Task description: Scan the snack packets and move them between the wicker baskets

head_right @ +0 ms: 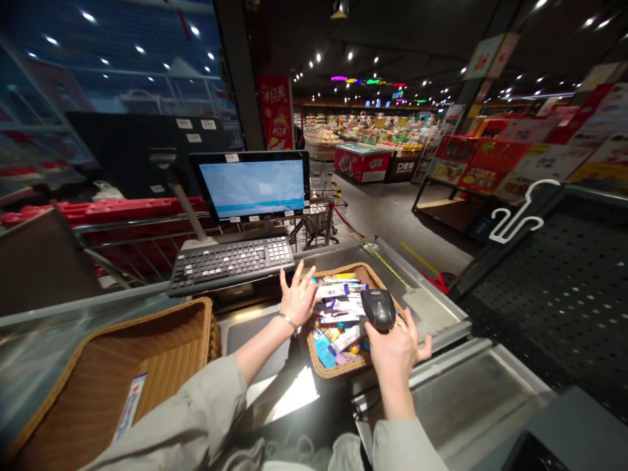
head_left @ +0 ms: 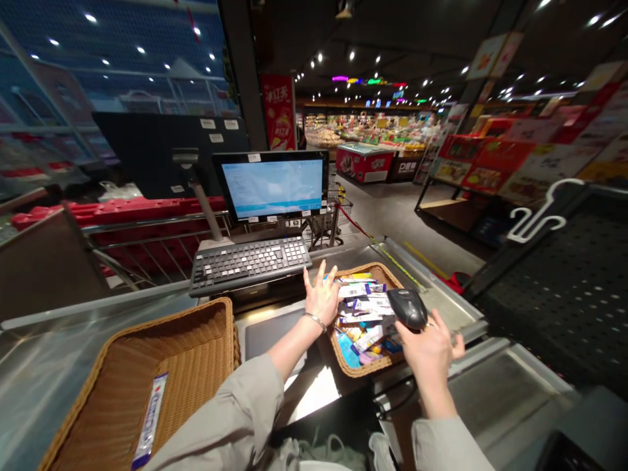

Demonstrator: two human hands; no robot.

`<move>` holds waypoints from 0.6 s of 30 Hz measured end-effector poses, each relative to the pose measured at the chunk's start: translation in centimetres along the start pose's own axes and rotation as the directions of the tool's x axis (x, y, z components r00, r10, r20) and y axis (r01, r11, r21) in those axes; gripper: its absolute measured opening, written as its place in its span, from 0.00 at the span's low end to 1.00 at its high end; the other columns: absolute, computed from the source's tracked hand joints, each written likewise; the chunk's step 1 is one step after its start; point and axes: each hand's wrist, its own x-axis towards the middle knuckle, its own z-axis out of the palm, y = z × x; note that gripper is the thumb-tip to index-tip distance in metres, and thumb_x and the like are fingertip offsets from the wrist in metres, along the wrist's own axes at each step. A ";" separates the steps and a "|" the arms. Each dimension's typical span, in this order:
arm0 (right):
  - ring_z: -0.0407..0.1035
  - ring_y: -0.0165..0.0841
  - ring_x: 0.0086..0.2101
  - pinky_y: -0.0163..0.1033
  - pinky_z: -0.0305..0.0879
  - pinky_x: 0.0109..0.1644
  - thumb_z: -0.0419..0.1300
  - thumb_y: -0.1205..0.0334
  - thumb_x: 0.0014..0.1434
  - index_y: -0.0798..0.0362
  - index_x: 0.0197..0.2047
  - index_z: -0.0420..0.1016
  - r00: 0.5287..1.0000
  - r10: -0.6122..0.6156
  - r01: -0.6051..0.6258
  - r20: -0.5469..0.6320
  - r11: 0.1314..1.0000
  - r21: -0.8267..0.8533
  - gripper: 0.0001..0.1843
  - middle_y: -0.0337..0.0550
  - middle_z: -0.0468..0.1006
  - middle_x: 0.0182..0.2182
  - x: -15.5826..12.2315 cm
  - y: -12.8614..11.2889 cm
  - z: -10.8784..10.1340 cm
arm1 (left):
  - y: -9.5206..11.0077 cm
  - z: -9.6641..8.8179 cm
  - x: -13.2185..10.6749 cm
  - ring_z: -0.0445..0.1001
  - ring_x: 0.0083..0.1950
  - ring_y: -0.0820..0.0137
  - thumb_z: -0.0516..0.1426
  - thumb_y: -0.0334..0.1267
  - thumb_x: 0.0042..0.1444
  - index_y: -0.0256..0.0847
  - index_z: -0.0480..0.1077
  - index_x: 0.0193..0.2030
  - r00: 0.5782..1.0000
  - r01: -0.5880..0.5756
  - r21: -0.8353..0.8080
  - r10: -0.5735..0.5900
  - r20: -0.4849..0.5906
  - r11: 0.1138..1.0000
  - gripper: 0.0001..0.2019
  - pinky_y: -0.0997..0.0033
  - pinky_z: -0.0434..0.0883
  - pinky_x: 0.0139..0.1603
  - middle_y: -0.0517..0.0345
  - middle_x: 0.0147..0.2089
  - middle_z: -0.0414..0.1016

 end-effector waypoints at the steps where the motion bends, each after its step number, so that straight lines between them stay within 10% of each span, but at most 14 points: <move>1: 0.66 0.49 0.53 0.62 0.37 0.64 0.52 0.38 0.50 0.49 0.26 0.76 1.000 0.010 -0.010 0.001 1.000 -0.007 0.24 0.50 0.83 0.38 0.1 0.2 -0.1 | 0.2 0.3 0.3 0.42 0.77 0.48 0.56 0.39 0.62 0.46 0.76 0.48 1.000 -0.004 -0.005 0.004 0.003 1.000 0.10 0.21 0.32 0.69 0.54 0.72 0.60; 11: 0.66 0.47 0.55 0.61 0.36 0.66 0.53 0.39 0.48 0.46 0.26 0.76 0.998 0.063 -0.063 0.005 0.998 -0.022 0.22 0.46 0.83 0.38 0.4 1.2 -0.3 | 2.0 3.0 3.0 0.45 0.77 0.51 0.55 0.45 0.63 0.46 0.72 0.56 1.000 -0.011 -0.112 0.012 0.005 0.994 0.17 0.23 0.35 0.70 0.53 0.72 0.61; 18: 0.66 0.46 0.55 0.60 0.36 0.66 0.53 0.38 0.49 0.48 0.29 0.77 0.998 0.026 -0.025 0.050 1.000 -0.017 0.23 0.48 0.83 0.42 0.2 0.3 0.0 | 0.5 1.6 1.9 0.45 0.77 0.51 0.55 0.46 0.63 0.47 0.70 0.60 0.999 0.039 -0.093 -0.039 0.002 0.995 0.19 0.26 0.36 0.71 0.52 0.73 0.59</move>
